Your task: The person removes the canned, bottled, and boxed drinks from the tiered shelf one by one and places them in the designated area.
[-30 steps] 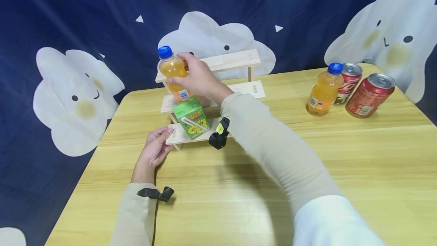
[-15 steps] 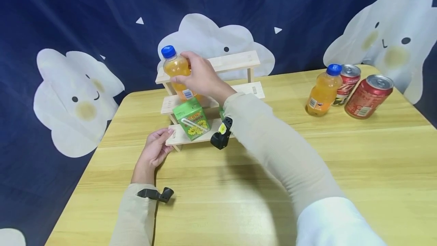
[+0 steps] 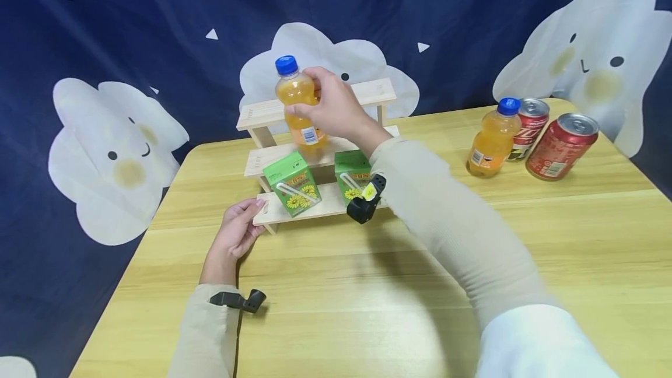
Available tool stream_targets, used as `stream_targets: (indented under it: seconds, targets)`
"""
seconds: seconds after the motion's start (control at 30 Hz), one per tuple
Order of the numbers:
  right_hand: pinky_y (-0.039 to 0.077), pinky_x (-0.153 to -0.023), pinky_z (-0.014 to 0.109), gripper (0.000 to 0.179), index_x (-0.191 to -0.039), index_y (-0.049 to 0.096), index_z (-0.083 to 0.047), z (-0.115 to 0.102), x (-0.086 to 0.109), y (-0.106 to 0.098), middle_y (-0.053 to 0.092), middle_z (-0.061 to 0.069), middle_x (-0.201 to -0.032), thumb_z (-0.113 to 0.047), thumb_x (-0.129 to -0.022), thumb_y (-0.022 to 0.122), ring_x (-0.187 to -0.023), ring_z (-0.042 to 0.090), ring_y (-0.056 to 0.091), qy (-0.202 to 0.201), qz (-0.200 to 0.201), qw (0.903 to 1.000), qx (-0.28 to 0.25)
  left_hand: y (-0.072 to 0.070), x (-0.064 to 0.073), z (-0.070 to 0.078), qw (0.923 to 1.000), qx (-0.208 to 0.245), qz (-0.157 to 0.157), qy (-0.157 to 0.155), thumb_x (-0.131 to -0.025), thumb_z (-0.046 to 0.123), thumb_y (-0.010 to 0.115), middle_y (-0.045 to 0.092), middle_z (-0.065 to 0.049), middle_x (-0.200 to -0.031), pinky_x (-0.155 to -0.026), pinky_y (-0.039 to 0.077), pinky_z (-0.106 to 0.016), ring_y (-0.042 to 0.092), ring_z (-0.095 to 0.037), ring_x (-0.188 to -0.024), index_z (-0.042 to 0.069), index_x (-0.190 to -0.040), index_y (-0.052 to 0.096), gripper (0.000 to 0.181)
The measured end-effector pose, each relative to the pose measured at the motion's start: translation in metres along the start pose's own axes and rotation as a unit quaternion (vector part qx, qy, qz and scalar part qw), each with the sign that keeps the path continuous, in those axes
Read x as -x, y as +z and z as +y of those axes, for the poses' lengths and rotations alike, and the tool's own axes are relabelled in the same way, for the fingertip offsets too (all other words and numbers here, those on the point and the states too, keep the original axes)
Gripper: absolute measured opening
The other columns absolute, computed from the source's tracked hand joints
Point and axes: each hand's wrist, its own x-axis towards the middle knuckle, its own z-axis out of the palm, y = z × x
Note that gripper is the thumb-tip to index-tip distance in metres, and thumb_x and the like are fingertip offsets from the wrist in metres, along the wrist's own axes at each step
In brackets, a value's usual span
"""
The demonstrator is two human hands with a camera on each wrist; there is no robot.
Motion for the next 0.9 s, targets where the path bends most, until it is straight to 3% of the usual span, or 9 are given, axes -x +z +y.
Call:
stream_targets:
  seconds: [0.17, 0.5, 0.73, 0.9]
  targets:
    - [0.046, -0.099, 0.026, 0.066, -0.138, 0.043, -0.017, 0.007, 0.006, -0.016, 0.056, -0.001, -0.129, -0.030, -0.082, 0.075, -0.115, 0.013, 0.056, 0.026, 0.017, 0.9995, 0.001, -0.001, -0.001, 0.000, 1.0000, 0.008, -0.002, 0.004, -0.095, 0.009, 0.055, 0.067, -0.008, -0.087, -0.058, 0.058, -0.021, 0.069, -0.015, -0.073, 0.002, -0.101, 0.060, 0.010]
    - [0.047, -0.101, 0.029, 0.067, -0.137, 0.045, -0.018, 0.024, 0.022, -0.043, 0.055, 0.000, -0.131, -0.036, -0.079, 0.075, -0.117, 0.014, 0.056, 0.049, 0.048, 0.9976, 0.011, -0.002, -0.002, -0.001, 0.9999, 0.007, 0.000, 0.008, -0.094, 0.009, 0.056, 0.067, -0.007, -0.084, -0.053, 0.056, -0.019, 0.068, -0.014, -0.069, 0.003, -0.098, 0.060, 0.008]
    - [0.045, -0.104, 0.034, 0.070, -0.142, 0.039, -0.020, 0.034, 0.037, -0.059, 0.050, 0.001, -0.139, -0.037, -0.082, 0.072, -0.122, 0.017, 0.052, 0.084, 0.068, 0.9941, 0.006, -0.004, -0.002, -0.002, 0.9999, 0.009, -0.004, 0.003, -0.095, 0.008, 0.054, 0.067, -0.008, -0.089, -0.062, 0.059, -0.022, 0.069, -0.015, -0.075, 0.001, -0.101, 0.059, 0.010]
    - [0.044, -0.105, 0.036, 0.071, -0.143, 0.038, -0.020, 0.041, 0.049, -0.074, 0.051, 0.004, -0.139, -0.036, -0.082, 0.072, -0.122, 0.020, 0.053, 0.098, 0.094, 0.9908, -0.001, -0.003, -0.002, -0.002, 1.0000, 0.006, -0.004, 0.002, -0.095, 0.009, 0.054, 0.067, -0.007, -0.086, -0.054, 0.056, -0.019, 0.068, -0.014, -0.071, 0.000, -0.104, 0.057, 0.012]
